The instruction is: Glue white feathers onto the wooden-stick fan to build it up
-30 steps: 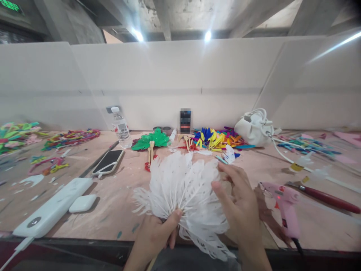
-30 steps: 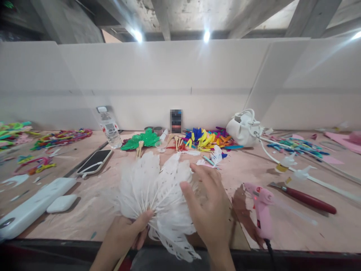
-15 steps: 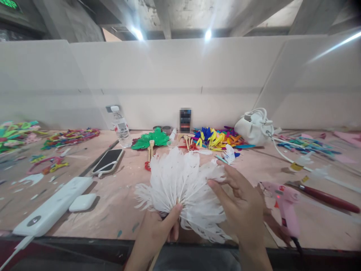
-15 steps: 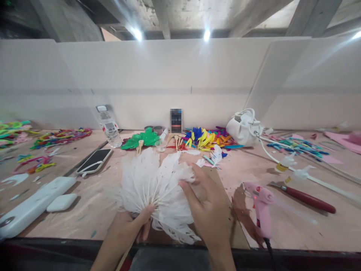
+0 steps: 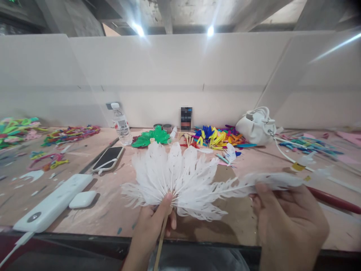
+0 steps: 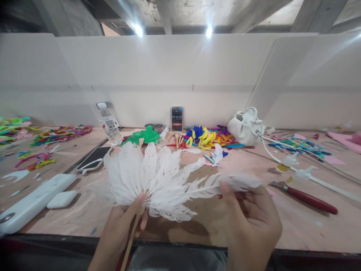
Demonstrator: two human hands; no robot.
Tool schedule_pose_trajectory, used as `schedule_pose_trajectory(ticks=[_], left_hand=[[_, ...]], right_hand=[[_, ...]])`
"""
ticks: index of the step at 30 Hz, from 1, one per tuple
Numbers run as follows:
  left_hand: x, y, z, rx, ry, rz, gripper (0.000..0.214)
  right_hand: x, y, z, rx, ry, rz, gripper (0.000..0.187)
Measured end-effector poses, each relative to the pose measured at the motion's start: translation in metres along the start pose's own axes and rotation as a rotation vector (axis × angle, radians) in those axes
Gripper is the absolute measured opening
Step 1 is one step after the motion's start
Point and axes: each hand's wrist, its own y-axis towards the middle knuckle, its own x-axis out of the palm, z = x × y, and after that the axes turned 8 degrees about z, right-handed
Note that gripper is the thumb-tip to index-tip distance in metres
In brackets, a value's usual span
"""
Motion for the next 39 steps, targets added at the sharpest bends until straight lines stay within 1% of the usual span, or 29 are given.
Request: schedule_pose_trajectory(ticks=[3,8,12,16,18,22,24,27,30,33,36,39], left_hand=[[0.000,-0.002,0.001,0.008,0.006,0.002,0.073],[0.001,-0.005,0.003,-0.012,0.055,-0.037,0.073],[0.002,-0.006,0.006,-0.004,0.054,-0.055,0.071],[0.003,-0.008,0.008,-0.011,0.039,-0.059,0.068],[0.003,-0.008,0.008,-0.008,0.029,-0.048,0.067],[0.001,-0.007,0.005,0.024,0.098,-0.030,0.067],[0.000,-0.006,0.003,0.040,0.137,-0.035,0.064],[0.000,-0.003,-0.001,0.035,0.148,-0.048,0.059],[0.000,-0.002,-0.003,0.019,0.123,-0.063,0.060],[-0.001,-0.003,-0.005,0.014,0.113,-0.038,0.060],[-0.003,-0.003,-0.007,0.018,0.121,-0.009,0.061],[-0.006,0.000,-0.010,0.019,0.159,0.033,0.065]], right_hand=[[0.004,-0.011,-0.005,0.005,-0.056,-0.045,0.029],[0.015,-0.022,-0.013,-0.098,-0.106,-0.262,0.015],[0.021,-0.025,-0.015,-0.143,-0.153,-0.315,0.012],[0.022,-0.025,-0.010,-0.243,-0.186,-0.391,0.010],[0.023,-0.025,-0.005,-0.271,-0.213,-0.391,0.011],[0.023,-0.026,0.004,-0.320,-0.293,-0.316,0.018],[0.023,-0.027,0.005,-0.311,-0.321,-0.307,0.020],[0.024,-0.030,0.006,-0.261,-0.337,-0.319,0.021],[0.025,-0.031,0.005,-0.201,-0.297,-0.346,0.020],[0.027,-0.029,0.005,-0.145,-0.258,-0.380,0.022],[0.031,-0.022,0.006,-0.125,-0.224,-0.342,0.025],[0.034,-0.014,0.008,-0.109,-0.113,-0.298,0.027]])
